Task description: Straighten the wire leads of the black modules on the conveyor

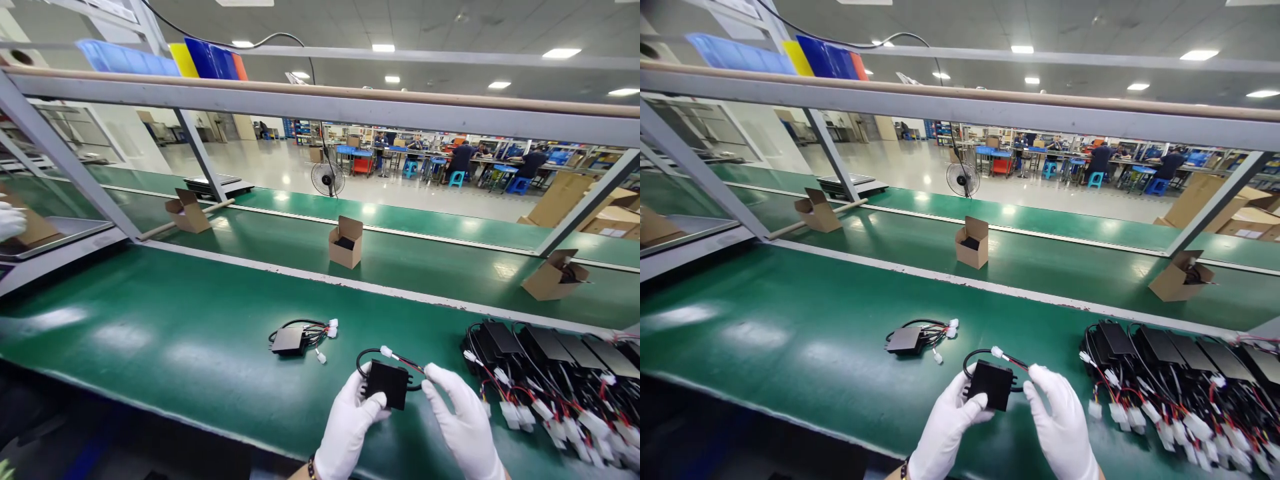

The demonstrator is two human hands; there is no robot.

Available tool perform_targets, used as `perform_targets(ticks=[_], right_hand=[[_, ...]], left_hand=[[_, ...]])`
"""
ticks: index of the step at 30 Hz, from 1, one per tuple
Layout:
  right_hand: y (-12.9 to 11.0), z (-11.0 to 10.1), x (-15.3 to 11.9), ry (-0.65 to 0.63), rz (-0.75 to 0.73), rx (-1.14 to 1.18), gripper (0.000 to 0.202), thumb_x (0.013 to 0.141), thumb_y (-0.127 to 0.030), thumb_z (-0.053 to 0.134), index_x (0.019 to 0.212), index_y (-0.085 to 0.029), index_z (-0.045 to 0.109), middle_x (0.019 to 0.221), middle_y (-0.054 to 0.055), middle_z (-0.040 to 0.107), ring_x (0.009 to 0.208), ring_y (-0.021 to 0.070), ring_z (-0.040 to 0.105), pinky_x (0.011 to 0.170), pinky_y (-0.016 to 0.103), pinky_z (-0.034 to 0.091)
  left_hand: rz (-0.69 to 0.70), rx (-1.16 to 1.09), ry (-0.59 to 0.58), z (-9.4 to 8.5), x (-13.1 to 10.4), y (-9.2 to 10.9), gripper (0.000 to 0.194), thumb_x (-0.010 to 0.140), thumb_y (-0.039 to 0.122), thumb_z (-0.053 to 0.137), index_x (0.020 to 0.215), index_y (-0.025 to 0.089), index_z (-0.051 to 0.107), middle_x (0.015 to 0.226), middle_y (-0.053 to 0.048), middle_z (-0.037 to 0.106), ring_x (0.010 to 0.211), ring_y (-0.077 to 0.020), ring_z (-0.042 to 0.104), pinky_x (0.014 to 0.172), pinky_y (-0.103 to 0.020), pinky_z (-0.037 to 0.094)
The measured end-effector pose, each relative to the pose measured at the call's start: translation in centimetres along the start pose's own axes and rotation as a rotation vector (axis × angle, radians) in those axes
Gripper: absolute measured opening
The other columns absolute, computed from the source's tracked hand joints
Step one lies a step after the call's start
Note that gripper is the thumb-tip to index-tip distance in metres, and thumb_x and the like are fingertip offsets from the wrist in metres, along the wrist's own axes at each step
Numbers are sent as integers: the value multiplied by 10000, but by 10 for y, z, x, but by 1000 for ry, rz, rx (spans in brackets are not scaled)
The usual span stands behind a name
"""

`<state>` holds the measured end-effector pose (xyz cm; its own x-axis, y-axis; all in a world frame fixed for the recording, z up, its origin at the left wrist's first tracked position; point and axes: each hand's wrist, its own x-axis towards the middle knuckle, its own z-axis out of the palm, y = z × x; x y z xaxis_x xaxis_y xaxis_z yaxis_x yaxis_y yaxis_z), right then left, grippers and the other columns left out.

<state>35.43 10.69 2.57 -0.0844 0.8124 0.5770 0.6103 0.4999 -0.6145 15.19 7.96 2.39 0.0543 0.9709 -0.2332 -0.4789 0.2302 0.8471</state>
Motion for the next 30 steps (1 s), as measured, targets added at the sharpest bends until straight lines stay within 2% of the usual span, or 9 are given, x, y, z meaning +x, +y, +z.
perform_targets(ticks=[5, 8, 10, 14, 17, 20, 22, 26, 30], right_hand=[[5, 12, -3, -70, -23, -136, 444, 879, -470, 623, 1250, -227, 600, 1220, 117, 658, 1148, 324, 599, 952, 529, 510], [-5, 17, 4, -227, -69, -167, 754, 719, -581, 751, 1350, -235, 525, 1282, 115, 617, 1258, 381, 492, 1111, 666, 255], [-18, 18, 13, -399, -21, -146, 866, 636, -576, 812, 1377, -254, 500, 1186, 89, 658, 1187, 361, 545, 1130, 681, 161], [-37, 23, 25, -585, 190, -119, 535, 580, -543, 848, 978, -216, 703, 863, 34, 670, 921, 285, 624, 978, 525, 434], [-33, 33, 19, -535, 233, -58, 336, 821, -544, 645, 736, -220, 650, 734, 27, 647, 756, 234, 612, 688, 361, 504], [-17, 40, 9, -452, 155, 67, 435, 989, -447, 348, 835, -224, 688, 761, 62, 692, 724, 224, 641, 714, 369, 517], [-8, 40, 4, -436, 158, 164, 461, 1008, -404, 280, 1026, -217, 702, 954, 98, 729, 873, 240, 677, 838, 399, 530], [-8, 35, -2, -549, 257, 226, 454, 950, -410, 470, 1361, -227, 533, 1302, 99, 617, 1178, 256, 586, 1011, 424, 480], [-17, 40, -9, -508, 248, 121, 487, 920, -364, 518, 1371, -183, 523, 1151, 119, 678, 1064, 259, 629, 952, 410, 513]], left_hand=[[6, -8, -18, -2, 1, -4, 578, 775, 347, 752, 1281, 188, 522, 1208, -131, 657, 1092, -321, 622, 835, -410, 564], [39, 6, -47, -1, -1, -5, 526, 793, 347, 732, 1270, 204, 561, 1243, -114, 650, 1147, -310, 595, 960, -426, 505], [64, 37, -42, 0, -4, -3, 472, 797, 341, 725, 1237, 216, 611, 1261, -93, 650, 1188, -293, 574, 1041, -399, 444], [93, 166, 3, 0, -7, 2, 384, 787, 345, 725, 1149, 223, 690, 1209, -75, 686, 1164, -286, 592, 1045, -368, 439], [57, 207, 1, 1, -6, 3, 394, 811, 376, 694, 1165, 205, 680, 1166, -98, 699, 1029, -292, 657, 904, -387, 536], [-16, 192, -12, 1, -2, 2, 429, 819, 407, 673, 1186, 186, 652, 1140, -121, 696, 825, -277, 695, 672, -375, 590], [-18, 212, -2, 0, 1, 1, 420, 830, 409, 653, 1175, 170, 646, 1091, -121, 700, 748, -257, 691, 627, -366, 587], [-8, 255, -3, -1, 3, 2, 413, 851, 402, 608, 1182, 153, 618, 1047, -124, 699, 774, -258, 683, 629, -357, 582], [21, 304, 14, 4, 6, -4, 373, 806, 403, 672, 1082, 161, 608, 1001, -102, 695, 807, -239, 662, 600, -296, 558]])
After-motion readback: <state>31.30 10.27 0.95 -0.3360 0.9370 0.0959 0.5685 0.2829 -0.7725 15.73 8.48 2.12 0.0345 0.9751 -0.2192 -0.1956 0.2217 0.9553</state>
